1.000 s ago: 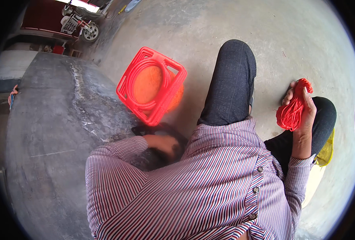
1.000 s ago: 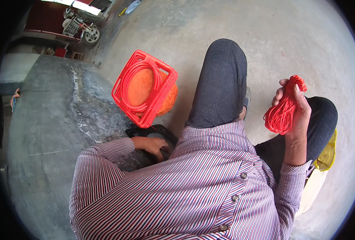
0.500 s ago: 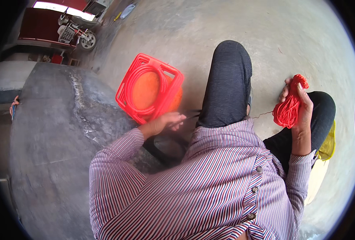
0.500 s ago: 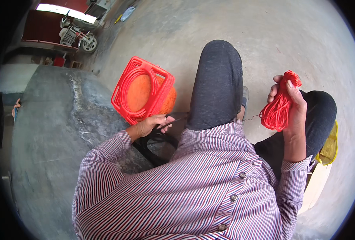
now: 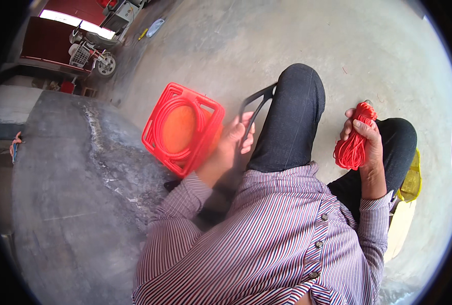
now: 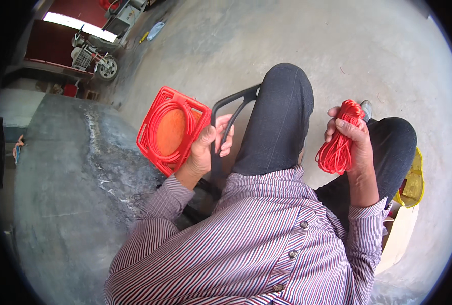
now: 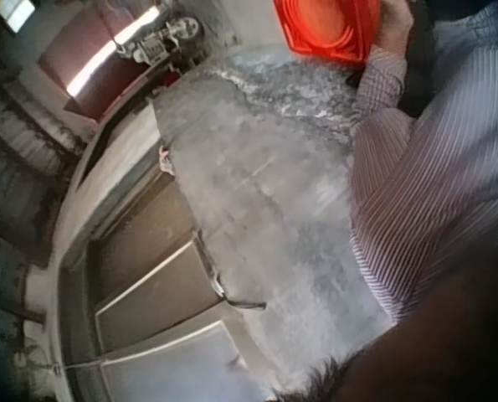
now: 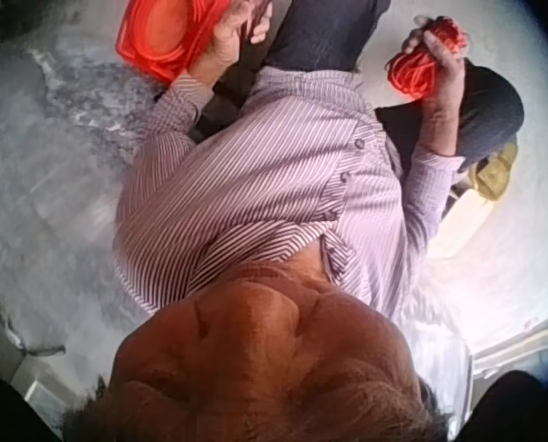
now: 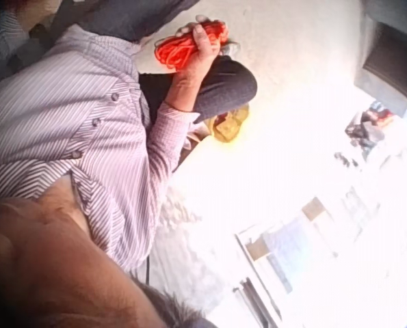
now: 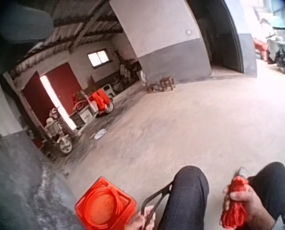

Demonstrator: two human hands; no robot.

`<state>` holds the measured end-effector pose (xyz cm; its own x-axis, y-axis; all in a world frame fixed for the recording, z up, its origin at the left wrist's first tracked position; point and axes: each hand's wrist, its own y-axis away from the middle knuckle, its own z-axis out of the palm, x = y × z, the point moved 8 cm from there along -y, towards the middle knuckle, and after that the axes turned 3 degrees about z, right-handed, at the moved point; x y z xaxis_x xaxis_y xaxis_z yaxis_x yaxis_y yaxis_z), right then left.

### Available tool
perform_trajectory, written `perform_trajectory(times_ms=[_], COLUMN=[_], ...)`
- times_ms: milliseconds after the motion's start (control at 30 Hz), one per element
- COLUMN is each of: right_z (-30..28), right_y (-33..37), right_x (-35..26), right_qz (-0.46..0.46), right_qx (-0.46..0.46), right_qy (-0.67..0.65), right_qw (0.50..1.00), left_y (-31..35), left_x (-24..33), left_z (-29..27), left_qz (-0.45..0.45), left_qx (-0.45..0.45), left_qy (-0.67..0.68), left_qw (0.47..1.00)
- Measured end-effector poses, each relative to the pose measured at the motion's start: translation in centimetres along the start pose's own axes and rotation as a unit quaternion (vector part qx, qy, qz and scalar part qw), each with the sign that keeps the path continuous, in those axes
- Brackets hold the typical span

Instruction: Winding red string around a red plastic furniture frame to create a woven surface.

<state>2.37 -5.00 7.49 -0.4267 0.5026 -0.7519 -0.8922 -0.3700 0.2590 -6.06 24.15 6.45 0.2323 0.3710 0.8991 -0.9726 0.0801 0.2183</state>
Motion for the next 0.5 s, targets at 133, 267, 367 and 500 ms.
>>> perform_trajectory(times_ms=[133,267,367,500], right_z=[-0.5,-0.7,-2.6,-4.0], right_y=[0.4,0.7,-0.6,-1.6], right_x=[0.0,-0.4,0.3,1.8], right_qz=[-0.003,-0.010,-0.036,0.043], right_qx=[0.005,0.048,0.098,0.111], right_qy=[-0.026,-0.068,-0.051,0.027], right_qw=[1.000,0.996,0.993,0.993], left_y=[-1.1,-0.5,-0.3,-0.9], left_x=[2.0,3.5,0.8,-1.6], left_z=[5.8,12.2,14.3,14.9], left_qz=[0.102,0.285,0.283,0.276], left_qx=[-0.079,-0.157,-0.214,-0.241], left_qy=[-0.120,-0.448,-0.562,-0.607], left_qw=[0.984,0.833,0.747,0.705])
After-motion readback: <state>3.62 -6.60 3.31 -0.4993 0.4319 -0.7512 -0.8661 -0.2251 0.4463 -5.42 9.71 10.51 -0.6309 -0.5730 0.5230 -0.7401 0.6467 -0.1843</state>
